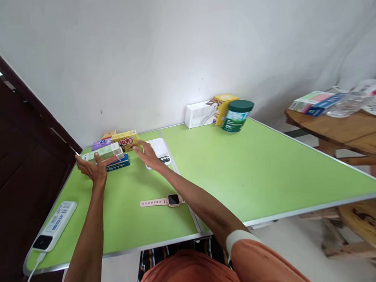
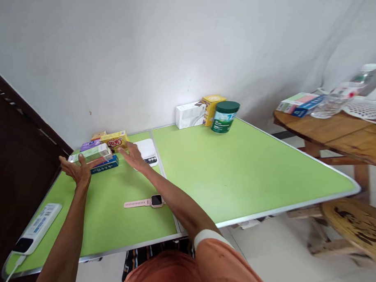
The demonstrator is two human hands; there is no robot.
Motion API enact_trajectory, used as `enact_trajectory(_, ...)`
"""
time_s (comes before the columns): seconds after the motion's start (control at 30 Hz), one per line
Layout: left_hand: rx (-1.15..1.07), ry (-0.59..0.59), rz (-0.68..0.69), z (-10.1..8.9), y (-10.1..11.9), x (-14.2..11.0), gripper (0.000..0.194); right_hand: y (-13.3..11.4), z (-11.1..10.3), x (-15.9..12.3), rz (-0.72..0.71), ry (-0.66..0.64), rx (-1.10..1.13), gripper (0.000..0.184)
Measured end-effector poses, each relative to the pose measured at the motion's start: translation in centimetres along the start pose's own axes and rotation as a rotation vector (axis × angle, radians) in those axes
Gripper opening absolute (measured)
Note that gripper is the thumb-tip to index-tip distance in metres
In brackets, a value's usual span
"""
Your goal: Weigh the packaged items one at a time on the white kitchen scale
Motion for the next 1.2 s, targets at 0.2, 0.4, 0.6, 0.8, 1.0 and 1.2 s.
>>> enact_trajectory(0.2,-0.25,-0.222,0.294,6.2,12.2,-7.5,0.085,6.7,-19.9,0.5,0.048,0.315,-0.08,0.077)
enact_trajectory(0.4,-0.549,-0.646,0.458,13.4,21.6,-18.6,0.08,14.3,-36.9,0.1,0.305,0.775,-0.172,0.094)
enact_trajectory(0.6,-0.506,-0.981,0.388,18.6,23.0,-23.7,0.076,15.8,-42.7,4.9,0.266,0.907,-0.105,0.137)
enact_trajectory(0.8,-0.48,-1.027,0.242,19.5,21.5,-23.5,0.073,16.9,-44.9,9.3,0.191,0.967,-0.07,0.135)
enact_trajectory(1.0,-0.426,-0.996,0.256,19.4,21.7,-23.6,0.067,17.2,-45.1,11.5,0.198,0.949,-0.064,0.127)
enact_trajectory(1.2,-0.425,-1.018,0.253,19.6,21.6,-24.3,0.062,16.9,-45.2,11.9,0.253,0.988,-0.128,0.101)
Point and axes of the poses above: each hand's wrist, its own x-axis towards the middle knuckle, its own z-axis out of the palm, y = z × x, the point moved 7 cm from there along x, towards the middle knuckle, and after that the axes turned 11 degrees about z, right-handed, at the moved point
